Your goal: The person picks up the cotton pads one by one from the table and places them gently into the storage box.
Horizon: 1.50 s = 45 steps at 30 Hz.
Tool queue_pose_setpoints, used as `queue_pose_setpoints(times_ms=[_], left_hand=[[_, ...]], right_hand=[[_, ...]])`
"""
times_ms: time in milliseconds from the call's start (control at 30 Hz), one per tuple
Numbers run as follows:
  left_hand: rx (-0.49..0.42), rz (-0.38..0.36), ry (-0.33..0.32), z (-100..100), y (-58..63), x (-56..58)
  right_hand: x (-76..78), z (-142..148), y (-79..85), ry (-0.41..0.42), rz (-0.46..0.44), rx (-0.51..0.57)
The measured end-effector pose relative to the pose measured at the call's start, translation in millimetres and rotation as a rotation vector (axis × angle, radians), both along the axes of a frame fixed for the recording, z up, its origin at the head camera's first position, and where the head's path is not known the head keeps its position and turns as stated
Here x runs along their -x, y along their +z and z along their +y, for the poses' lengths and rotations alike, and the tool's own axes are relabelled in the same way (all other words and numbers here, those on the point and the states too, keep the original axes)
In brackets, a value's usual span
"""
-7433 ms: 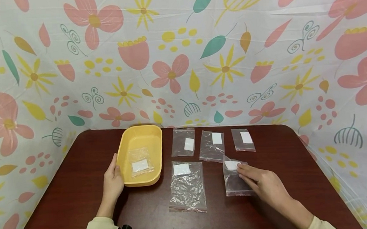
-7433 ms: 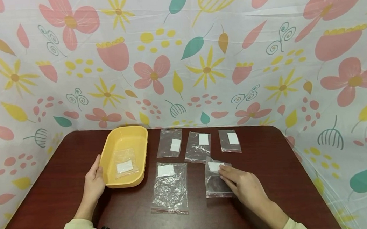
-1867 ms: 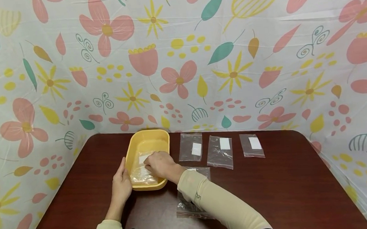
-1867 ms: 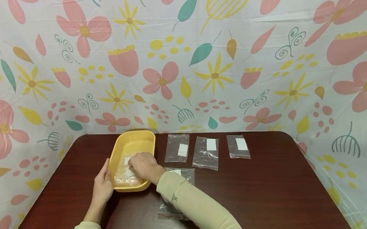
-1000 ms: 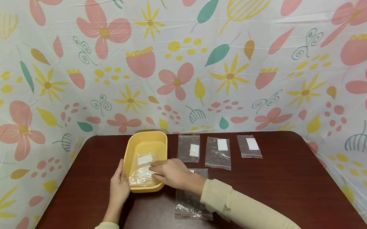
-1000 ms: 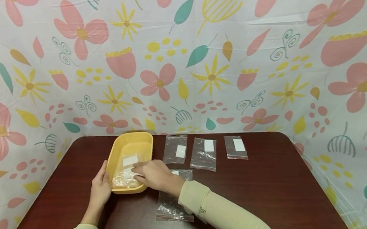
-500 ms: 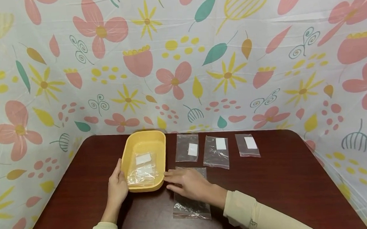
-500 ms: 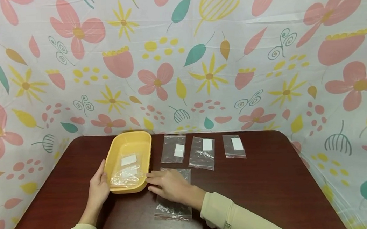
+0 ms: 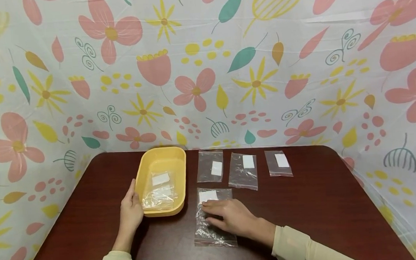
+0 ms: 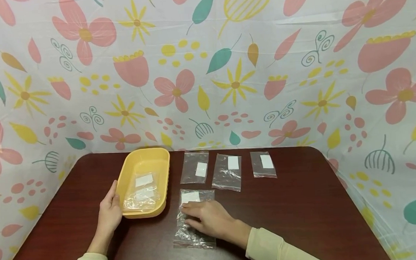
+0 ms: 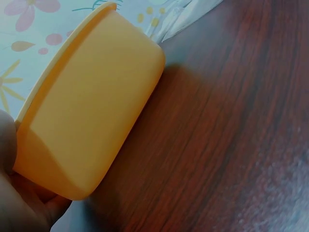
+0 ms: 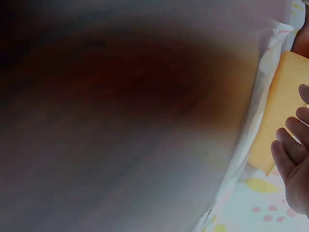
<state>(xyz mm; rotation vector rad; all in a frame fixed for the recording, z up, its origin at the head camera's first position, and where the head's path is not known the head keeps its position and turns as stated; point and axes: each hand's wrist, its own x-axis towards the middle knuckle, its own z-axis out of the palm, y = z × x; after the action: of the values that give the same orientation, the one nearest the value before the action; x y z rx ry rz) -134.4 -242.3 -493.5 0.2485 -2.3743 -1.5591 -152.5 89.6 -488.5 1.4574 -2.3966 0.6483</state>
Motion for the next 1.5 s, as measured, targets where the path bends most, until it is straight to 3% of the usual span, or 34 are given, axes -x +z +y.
queue_pose_setpoints(times_ms=[467,800,1167,1500], left_hand=[[0.007,0.01,0.003,-0.8,-1.8,1.0],[-0.006,0.006,-0.012,-1.4,-2.7,2.4],[-0.01,-0.009,-0.018,-1.8,-2.1,0.8],[0.001,0.003,-0.009,-1.4,-1.3,0.3]], right_hand=[[-3.9,20.7,-7.4,-0.05,-0.06,-0.083],[-2.1,21.8,-10.9,-0.038,-0.072,-0.107],[-3.0,22.5,-12.5,-0.04,-0.125,-0.218],[-2.7,22.6,-14.3,-0.036,-0.13,-0.22]])
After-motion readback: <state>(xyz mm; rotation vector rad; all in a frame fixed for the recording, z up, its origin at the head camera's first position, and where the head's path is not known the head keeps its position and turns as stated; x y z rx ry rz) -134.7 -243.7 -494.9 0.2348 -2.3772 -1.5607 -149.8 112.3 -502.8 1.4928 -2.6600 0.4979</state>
